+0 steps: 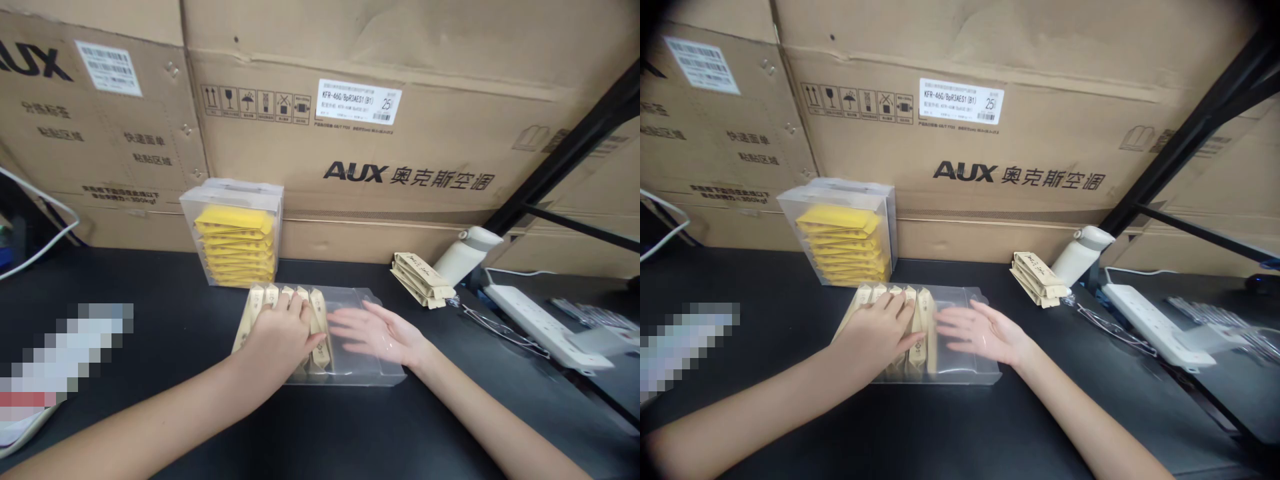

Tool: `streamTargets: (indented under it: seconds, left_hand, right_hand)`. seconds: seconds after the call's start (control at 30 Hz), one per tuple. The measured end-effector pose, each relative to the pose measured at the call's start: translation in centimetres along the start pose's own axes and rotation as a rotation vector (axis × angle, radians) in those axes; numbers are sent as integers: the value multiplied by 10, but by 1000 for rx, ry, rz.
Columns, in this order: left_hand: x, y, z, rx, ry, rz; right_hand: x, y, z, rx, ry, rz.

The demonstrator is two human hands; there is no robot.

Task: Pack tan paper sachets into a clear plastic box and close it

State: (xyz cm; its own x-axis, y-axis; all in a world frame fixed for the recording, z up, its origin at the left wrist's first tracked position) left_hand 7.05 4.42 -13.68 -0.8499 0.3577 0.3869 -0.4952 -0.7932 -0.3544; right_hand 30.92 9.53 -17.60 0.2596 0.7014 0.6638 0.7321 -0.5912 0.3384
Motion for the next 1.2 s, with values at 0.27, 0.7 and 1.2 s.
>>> streamTargets:
  seconds: [0.27,0.7,1.2]
  left_hand:
    - [-2,2,1,-1,-18,-40]
    - [5,-4,-2,-21,66,-172]
    - [5,-5,-4,-14,91,-173]
  right_hand:
    - [-10,-3,-10,41,125,40]
    - [39,30,36,-666,829,679]
    - [73,65,111,-1439,1192,927]
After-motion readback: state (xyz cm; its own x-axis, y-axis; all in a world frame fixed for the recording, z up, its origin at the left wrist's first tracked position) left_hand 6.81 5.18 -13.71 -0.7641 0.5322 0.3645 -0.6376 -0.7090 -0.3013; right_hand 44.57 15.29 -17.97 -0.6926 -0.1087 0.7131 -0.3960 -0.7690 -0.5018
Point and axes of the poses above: each hand's wrist, its own y-axis away from the middle knuckle, its own z-axis out of the back of the hand, x = y × z, the point moved 1 cm from there along -y, towards the middle knuckle, and after that the axes turned 9 degrees about -y, right-handed, at the moved point
